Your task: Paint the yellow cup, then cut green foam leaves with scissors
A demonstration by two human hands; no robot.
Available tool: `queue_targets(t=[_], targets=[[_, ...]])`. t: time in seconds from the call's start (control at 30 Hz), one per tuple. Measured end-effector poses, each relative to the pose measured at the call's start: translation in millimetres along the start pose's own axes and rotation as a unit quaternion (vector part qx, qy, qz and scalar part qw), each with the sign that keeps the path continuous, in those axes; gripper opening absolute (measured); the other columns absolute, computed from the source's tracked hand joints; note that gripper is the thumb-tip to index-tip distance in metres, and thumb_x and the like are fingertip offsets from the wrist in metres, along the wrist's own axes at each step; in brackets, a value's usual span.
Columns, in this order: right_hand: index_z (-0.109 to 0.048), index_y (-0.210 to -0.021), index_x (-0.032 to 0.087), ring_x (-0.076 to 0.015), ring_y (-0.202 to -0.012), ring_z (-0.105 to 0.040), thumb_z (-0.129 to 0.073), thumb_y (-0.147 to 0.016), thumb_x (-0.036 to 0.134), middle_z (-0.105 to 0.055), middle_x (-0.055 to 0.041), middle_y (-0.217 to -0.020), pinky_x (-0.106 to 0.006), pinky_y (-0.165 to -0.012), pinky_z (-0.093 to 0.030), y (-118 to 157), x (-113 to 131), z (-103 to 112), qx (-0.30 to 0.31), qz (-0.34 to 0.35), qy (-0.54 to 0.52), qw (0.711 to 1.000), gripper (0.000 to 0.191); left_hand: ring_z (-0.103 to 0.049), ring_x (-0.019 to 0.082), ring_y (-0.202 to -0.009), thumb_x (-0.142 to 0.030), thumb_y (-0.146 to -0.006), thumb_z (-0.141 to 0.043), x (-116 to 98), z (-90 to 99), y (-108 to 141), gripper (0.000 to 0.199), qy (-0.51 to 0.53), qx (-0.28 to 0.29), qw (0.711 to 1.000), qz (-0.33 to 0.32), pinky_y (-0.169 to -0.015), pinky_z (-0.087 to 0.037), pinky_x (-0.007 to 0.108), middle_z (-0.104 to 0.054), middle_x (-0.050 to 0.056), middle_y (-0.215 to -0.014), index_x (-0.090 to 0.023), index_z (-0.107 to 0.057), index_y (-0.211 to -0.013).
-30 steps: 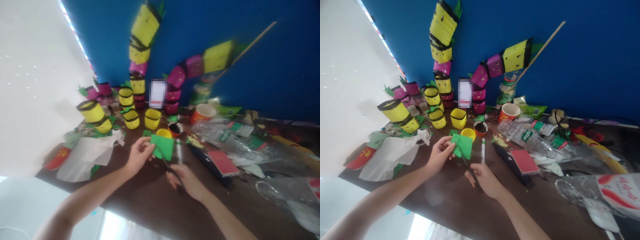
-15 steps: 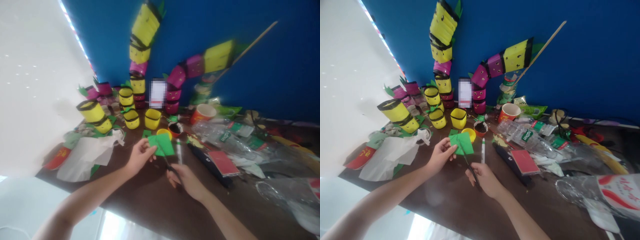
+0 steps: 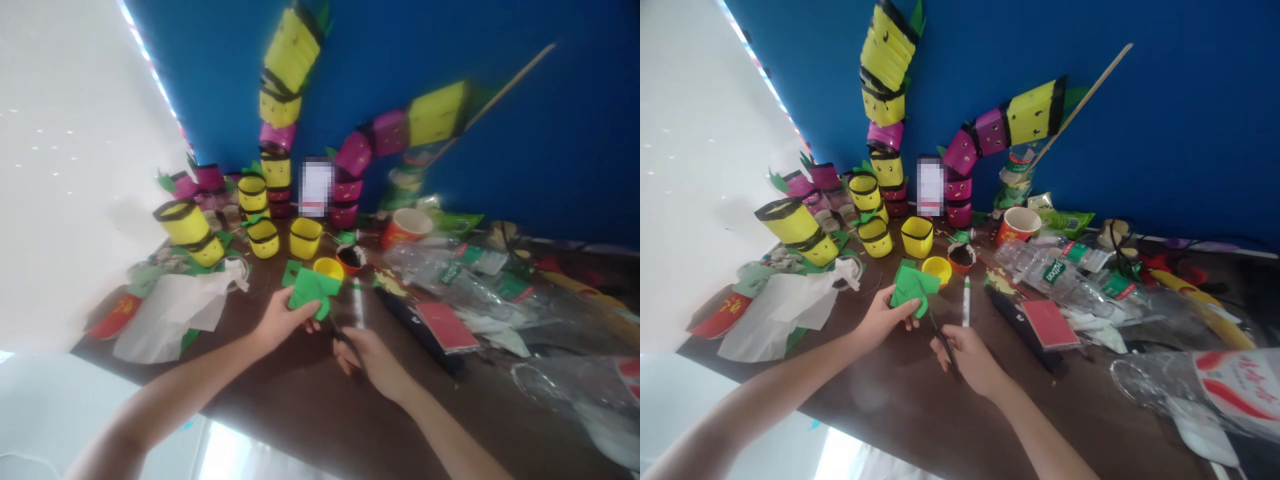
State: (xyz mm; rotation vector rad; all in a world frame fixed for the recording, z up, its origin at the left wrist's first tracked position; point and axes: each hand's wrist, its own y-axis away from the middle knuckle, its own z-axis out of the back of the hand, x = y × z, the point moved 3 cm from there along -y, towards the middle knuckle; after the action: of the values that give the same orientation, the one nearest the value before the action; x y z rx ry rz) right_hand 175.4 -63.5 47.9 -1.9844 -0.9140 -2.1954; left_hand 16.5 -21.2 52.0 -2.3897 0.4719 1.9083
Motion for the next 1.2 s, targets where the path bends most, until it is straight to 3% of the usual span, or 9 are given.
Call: queue_targets(t=[0.2, 0.47, 1.2], targets=[[-0.048, -0.062, 0.018, -0.0081, -0.044, -0.04, -0.052, -0.071, 0.062, -0.046, 0.0049, -0.044, -0.022, -0.047, -0.031, 0.9, 1.2, 0.1, -0.003, 0.012, 0.009, 1.0, 0.045, -0.062, 0.014, -0.051, -0.04, -0.07, -0.068, 4.1, -0.3, 0.1, 0.031, 0.017, 0.012, 1.0, 0.021, -0.046, -0.049, 0.023, -0.063, 0.003, -0.062, -0.011, -0.059, -0.077], [-0.048, -0.063, 0.018, -0.0085, -0.047, -0.042, -0.057, -0.067, 0.064, -0.048, 0.0042, -0.047, -0.023, -0.049, -0.034, 0.8, 4.5, -0.4, -0.008, 0.014, 0.005, 1.0, 0.047, -0.063, 0.015, -0.055, -0.047, -0.078, -0.057, 11.4, -4.6, 1.4, 0.039, 0.054, 0.079, 0.994, 0.045, -0.052, -0.051, 0.026, -0.067, 0.009, -0.066, -0.009, -0.063, -0.074], [-0.049, -0.063, 0.017, -0.0094, -0.049, -0.043, -0.059, -0.068, 0.06, -0.049, 0.0028, -0.049, -0.022, -0.048, -0.031, 0.9, 2.0, -0.9, -0.018, 0.003, -0.002, 1.0, 0.044, -0.06, 0.014, -0.051, -0.052, -0.073, -0.059, 5.3, -6.1, 1.9, 0.043, 0.015, 0.05, 0.997, 0.049, -0.05, -0.049, 0.026, -0.062, 0.005, -0.059, -0.009, -0.06, -0.068]])
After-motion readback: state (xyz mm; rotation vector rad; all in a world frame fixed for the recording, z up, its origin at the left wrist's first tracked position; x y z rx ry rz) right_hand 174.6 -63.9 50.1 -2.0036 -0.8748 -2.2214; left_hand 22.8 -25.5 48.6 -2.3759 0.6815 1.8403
